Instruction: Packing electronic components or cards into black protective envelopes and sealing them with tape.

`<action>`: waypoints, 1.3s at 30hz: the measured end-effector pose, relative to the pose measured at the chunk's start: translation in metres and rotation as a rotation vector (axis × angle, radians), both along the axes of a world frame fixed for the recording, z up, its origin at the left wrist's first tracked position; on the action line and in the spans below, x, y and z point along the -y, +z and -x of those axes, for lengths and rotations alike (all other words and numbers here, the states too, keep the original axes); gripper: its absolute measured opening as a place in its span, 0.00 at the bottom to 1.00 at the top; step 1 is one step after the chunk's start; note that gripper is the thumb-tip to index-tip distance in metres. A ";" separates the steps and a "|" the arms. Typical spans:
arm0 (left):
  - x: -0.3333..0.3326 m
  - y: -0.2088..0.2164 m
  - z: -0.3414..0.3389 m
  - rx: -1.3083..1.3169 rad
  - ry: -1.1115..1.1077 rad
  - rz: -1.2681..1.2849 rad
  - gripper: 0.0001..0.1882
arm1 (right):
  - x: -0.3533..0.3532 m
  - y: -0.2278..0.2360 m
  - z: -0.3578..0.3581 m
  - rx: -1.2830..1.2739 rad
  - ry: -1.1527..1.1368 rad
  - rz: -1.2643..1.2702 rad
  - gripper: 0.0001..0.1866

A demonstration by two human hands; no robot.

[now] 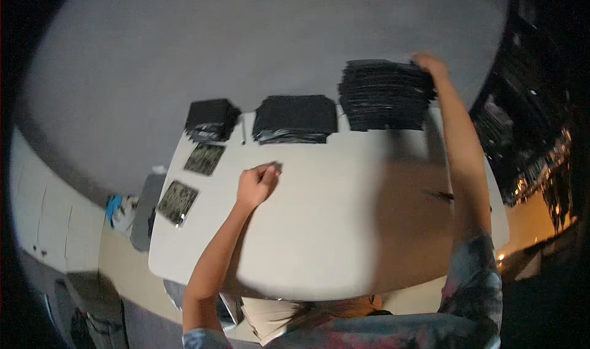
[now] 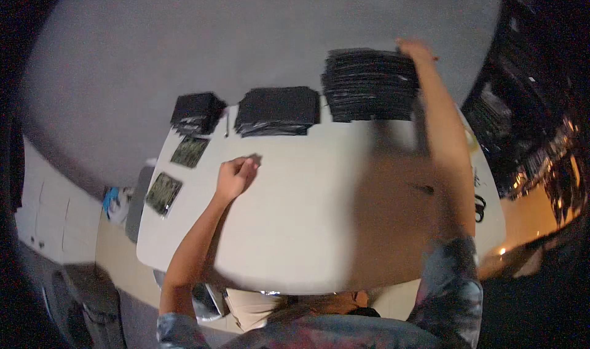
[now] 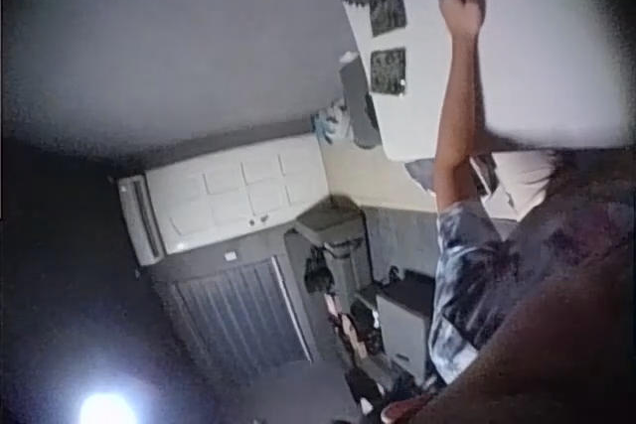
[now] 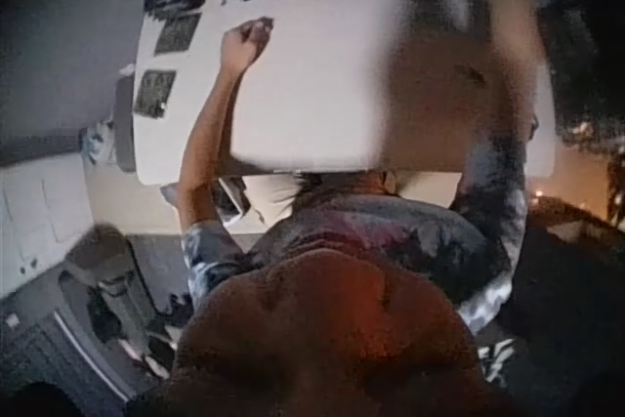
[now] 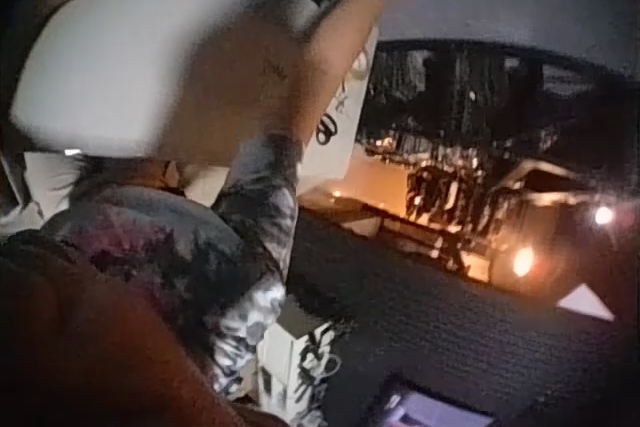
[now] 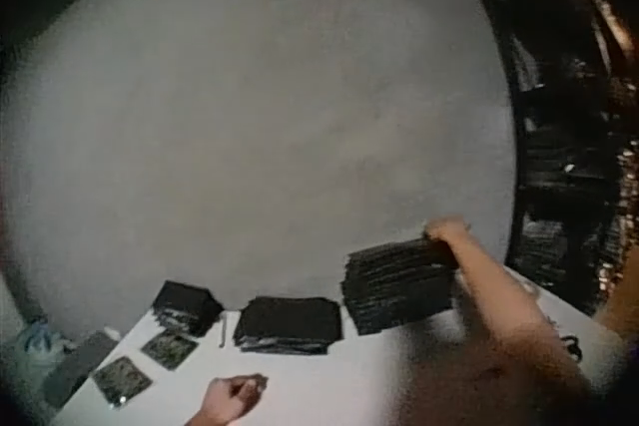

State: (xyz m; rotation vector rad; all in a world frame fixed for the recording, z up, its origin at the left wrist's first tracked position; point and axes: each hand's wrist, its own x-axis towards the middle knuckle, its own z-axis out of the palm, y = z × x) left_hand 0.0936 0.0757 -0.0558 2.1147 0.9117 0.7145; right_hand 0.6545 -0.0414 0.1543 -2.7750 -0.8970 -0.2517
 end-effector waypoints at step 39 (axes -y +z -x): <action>0.034 0.019 -0.052 0.379 -0.044 -0.238 0.14 | 0.003 -0.209 0.365 -0.021 1.087 -0.188 0.33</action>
